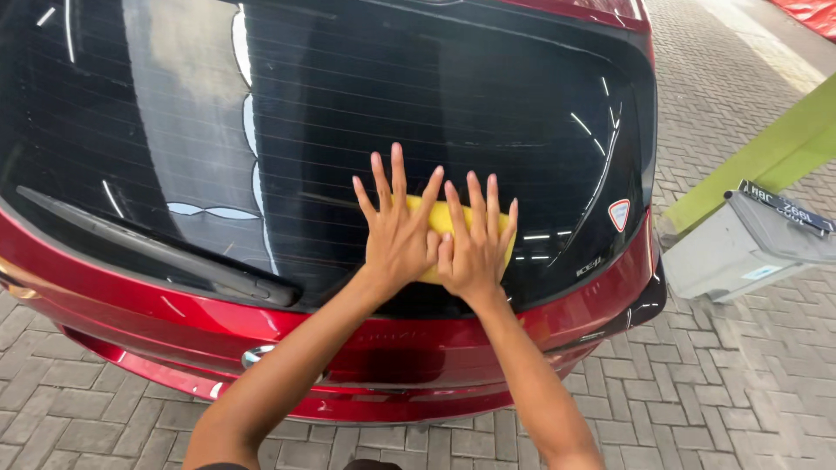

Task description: The person wipes the rear side and back of a red car using a yellow cloth. They clean the rear window, trunk lid, and bumper area in a continuous motion.

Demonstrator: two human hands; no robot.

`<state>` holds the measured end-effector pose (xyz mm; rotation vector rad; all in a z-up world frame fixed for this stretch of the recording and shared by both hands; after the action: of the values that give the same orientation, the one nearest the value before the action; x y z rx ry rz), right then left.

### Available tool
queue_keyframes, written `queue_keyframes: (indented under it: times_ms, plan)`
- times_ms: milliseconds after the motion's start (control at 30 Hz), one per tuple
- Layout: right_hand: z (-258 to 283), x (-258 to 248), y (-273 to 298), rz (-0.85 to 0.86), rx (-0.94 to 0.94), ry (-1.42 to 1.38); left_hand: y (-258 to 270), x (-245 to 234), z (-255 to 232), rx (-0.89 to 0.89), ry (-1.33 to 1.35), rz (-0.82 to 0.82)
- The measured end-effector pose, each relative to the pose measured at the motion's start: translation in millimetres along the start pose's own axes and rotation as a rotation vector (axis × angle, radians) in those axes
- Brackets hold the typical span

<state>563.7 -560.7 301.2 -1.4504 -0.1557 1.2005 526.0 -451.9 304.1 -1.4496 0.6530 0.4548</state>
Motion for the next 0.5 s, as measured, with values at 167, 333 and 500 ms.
queue_keyframes:
  times_ms: [167,333,500]
  plan:
    - [-2.6,19.5,-75.9,-0.046,-0.097,-0.011,-63.8,-1.4,44.2,-0.039,-0.010,-0.098]
    - [-16.1,48.1,-148.8,0.061,-0.006,-0.017,-127.5,-3.1,81.1,-0.102,-0.255,0.009]
    - [-21.3,58.6,-207.4,0.057,0.026,-0.077,-179.5,-9.8,102.5,-0.095,-0.246,0.006]
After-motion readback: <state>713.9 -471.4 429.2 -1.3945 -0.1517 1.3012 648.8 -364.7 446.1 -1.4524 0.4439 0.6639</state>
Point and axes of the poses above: each hand's wrist, its own y-axis away from the middle knuckle, its own x-axis out of the palm, z = x × y, the point moved 10 cm from there along -y, towards the middle knuckle, and after that the axes turned 15 degrees about x, right-handed, at the moved point
